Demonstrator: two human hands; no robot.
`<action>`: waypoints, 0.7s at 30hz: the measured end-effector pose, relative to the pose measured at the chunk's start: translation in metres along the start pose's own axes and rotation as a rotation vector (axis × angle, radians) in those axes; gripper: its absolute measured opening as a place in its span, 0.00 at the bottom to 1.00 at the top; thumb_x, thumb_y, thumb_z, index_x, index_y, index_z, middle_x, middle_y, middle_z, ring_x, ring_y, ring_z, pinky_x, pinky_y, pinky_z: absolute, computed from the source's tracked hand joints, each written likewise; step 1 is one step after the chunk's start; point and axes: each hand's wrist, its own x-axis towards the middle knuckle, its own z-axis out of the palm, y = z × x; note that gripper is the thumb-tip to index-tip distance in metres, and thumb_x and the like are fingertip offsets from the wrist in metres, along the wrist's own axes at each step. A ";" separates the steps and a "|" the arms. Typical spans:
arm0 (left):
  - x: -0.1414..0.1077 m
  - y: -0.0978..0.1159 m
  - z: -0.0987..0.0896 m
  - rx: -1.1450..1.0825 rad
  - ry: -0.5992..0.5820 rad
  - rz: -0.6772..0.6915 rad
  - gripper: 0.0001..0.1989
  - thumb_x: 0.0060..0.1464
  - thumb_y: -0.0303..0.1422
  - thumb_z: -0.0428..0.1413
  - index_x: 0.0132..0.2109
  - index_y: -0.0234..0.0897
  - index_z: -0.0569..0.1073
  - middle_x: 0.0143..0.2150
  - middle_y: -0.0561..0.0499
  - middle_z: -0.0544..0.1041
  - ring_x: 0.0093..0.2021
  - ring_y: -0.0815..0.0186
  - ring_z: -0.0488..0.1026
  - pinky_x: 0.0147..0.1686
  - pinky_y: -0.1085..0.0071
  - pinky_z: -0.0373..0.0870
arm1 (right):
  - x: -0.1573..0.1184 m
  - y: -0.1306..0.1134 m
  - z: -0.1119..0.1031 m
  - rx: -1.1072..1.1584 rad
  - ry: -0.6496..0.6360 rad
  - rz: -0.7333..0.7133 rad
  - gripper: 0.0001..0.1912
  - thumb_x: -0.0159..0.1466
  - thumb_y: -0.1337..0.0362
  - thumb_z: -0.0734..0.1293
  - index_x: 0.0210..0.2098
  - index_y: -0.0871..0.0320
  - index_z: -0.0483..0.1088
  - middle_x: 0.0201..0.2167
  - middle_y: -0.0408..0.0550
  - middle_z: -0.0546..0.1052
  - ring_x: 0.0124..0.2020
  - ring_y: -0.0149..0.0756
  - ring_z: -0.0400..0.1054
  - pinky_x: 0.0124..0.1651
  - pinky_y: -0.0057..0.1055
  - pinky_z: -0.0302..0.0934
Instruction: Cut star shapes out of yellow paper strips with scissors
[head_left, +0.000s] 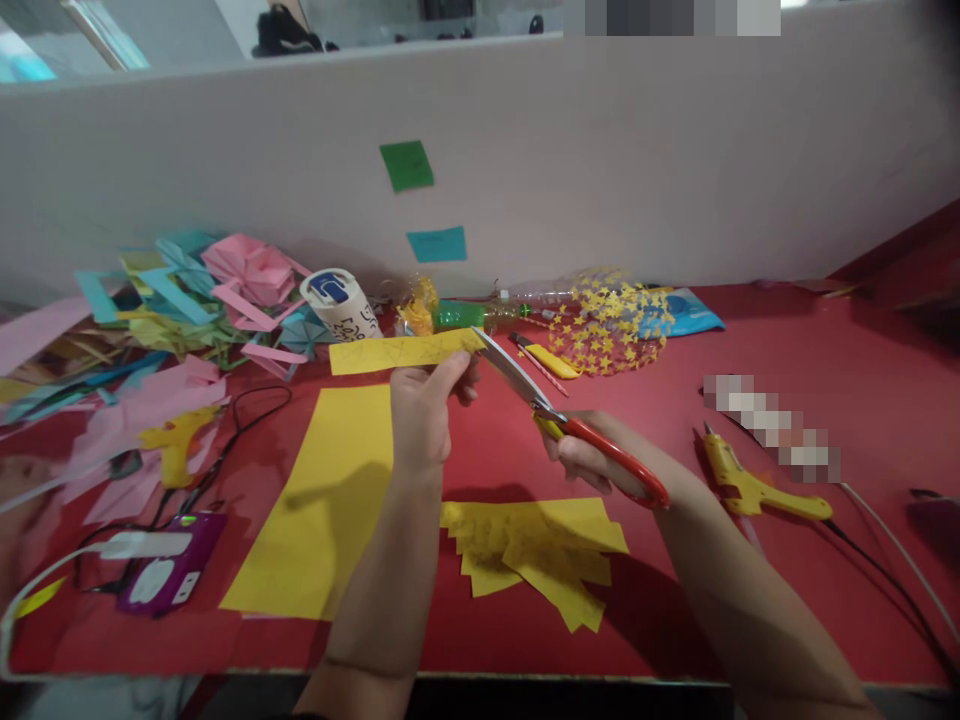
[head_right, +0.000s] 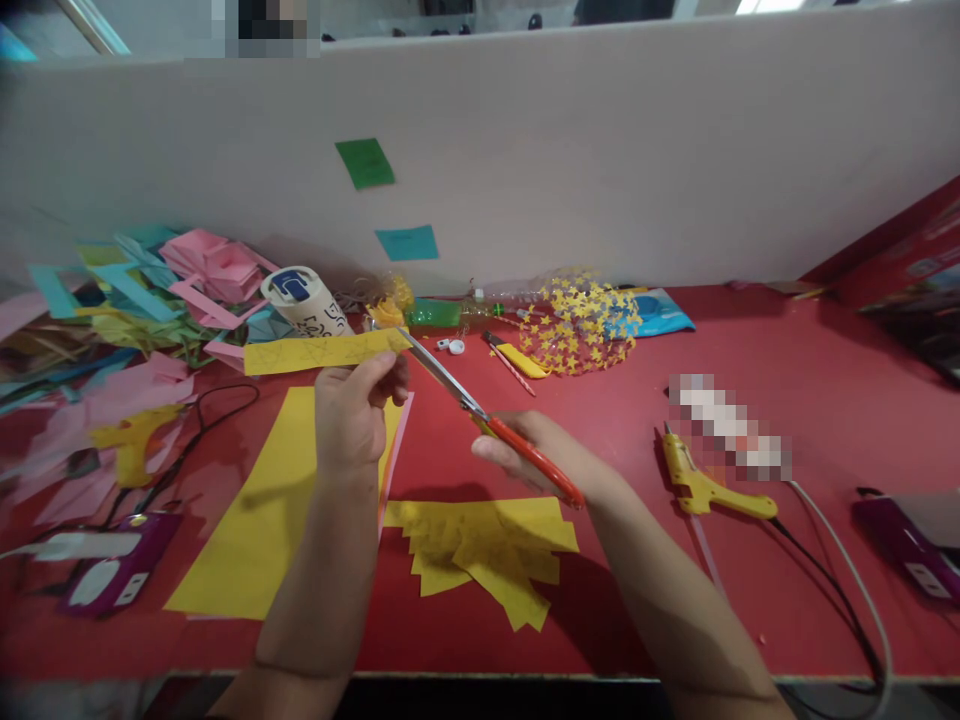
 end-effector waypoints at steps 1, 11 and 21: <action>0.000 0.000 0.000 -0.003 -0.008 0.006 0.09 0.43 0.33 0.59 0.20 0.36 0.72 0.18 0.54 0.73 0.17 0.75 0.65 0.17 0.76 0.62 | 0.000 -0.001 0.000 -0.015 0.002 -0.006 0.33 0.55 0.29 0.61 0.24 0.54 0.55 0.15 0.34 0.59 0.14 0.24 0.53 0.18 0.26 0.47; -0.001 0.001 0.003 -0.024 -0.003 0.016 0.07 0.43 0.35 0.60 0.24 0.35 0.74 0.19 0.53 0.75 0.20 0.69 0.72 0.23 0.71 0.71 | 0.000 -0.005 0.005 0.011 0.002 -0.021 0.33 0.54 0.29 0.62 0.23 0.53 0.53 0.15 0.35 0.60 0.14 0.24 0.53 0.17 0.26 0.47; -0.002 0.000 0.002 -0.045 -0.019 0.025 0.06 0.43 0.33 0.60 0.24 0.35 0.75 0.20 0.53 0.76 0.19 0.69 0.73 0.22 0.71 0.72 | 0.000 -0.001 0.006 0.015 0.014 0.015 0.33 0.55 0.30 0.62 0.23 0.53 0.54 0.15 0.35 0.60 0.13 0.24 0.53 0.16 0.26 0.48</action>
